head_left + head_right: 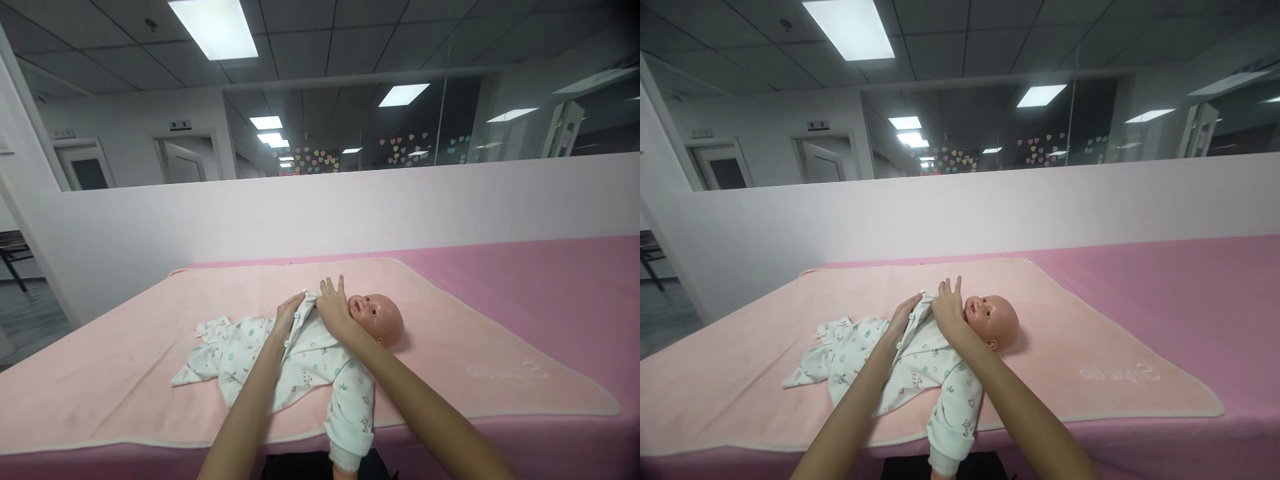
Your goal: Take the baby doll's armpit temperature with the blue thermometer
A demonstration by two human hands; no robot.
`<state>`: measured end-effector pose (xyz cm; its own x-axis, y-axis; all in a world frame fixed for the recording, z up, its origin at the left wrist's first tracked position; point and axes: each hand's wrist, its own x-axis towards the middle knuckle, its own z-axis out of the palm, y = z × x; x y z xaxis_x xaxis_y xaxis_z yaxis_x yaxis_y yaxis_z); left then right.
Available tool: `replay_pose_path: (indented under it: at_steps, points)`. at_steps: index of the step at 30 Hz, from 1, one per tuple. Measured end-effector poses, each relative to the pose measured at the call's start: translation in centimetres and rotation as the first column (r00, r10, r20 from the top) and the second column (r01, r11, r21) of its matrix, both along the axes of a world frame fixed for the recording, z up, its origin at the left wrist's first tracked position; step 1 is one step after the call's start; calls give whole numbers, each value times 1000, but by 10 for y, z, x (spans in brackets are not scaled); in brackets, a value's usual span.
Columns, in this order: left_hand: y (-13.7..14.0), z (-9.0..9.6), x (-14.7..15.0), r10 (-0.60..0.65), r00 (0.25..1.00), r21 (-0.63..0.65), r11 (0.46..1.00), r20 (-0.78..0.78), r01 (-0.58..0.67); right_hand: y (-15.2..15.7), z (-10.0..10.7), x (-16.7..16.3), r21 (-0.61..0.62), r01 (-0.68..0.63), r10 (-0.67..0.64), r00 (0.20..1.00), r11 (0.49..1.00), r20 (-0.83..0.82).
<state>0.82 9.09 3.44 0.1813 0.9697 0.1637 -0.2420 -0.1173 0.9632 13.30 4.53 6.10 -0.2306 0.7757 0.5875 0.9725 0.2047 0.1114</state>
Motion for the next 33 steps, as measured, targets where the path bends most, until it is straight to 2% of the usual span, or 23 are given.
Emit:
replay_pose_path:
  at_steps: [4, 8, 11, 14, 16, 18, 20, 23, 24, 26, 28, 30, 31, 33]
  points:
    - [1, -2, 0, -15, 999, 10, 1000, 46, 14, 1, -3, 5, -19, 58, -55, 992, 998, 112]
    - [-3, 0, 1, 7, 1000, 47, 999, 2, -8, -15, 0, 10, -82, 71, -69, 997, 994, 26]
    - [-6, 3, 1, -15, 1000, 54, 998, -20, 16, -35, 18, 15, -148, 115, -116, 993, 982, 4]
    - [-8, 5, 0, -15, 997, 93, 995, -69, 22, -69, 49, 30, -97, 141, -153, 980, 985, -126]
    - [-10, 6, 1, 25, 993, 157, 988, -113, -7, -97, 72, 44, -3, 130, -123, 927, 991, -355]
    - [-15, 7, 3, 56, 982, 231, 973, -180, -14, -124, 93, 57, 143, 55, 33, 835, 988, -549]
    - [-23, 8, 6, 1, 951, 270, 959, -310, 88, -144, 108, 65, 248, -41, 199, 725, 968, -659]
    - [-36, 12, 12, -141, 818, 243, 915, -557, 323, -160, 116, 70, 273, -169, 319, 598, 947, -735]
    - [-39, 14, 14, -154, 767, 226, 903, -623, 365, -163, 113, 71, 256, -192, 320, 581, 947, -748]
    - [-44, 20, 20, -101, 674, 210, 907, -732, 364, -166, 99, 76, 195, -206, 280, 579, 959, -766]
    - [-46, 25, 25, 26, 570, 230, 929, -822, 289, -168, 71, 88, 109, -190, 202, 588, 976, -783]
    - [-47, 29, 30, 162, 499, 292, 936, -852, 195, -169, 31, 107, 39, -143, 115, 576, 989, -809]
    - [-48, 29, 31, 199, 500, 319, 933, -843, 168, -170, 9, 118, 7, -99, 62, 563, 995, -824]
    - [-48, 27, 30, 188, 565, 343, 922, -803, 180, -169, -36, 141, -39, -9, -28, 548, 999, -836]
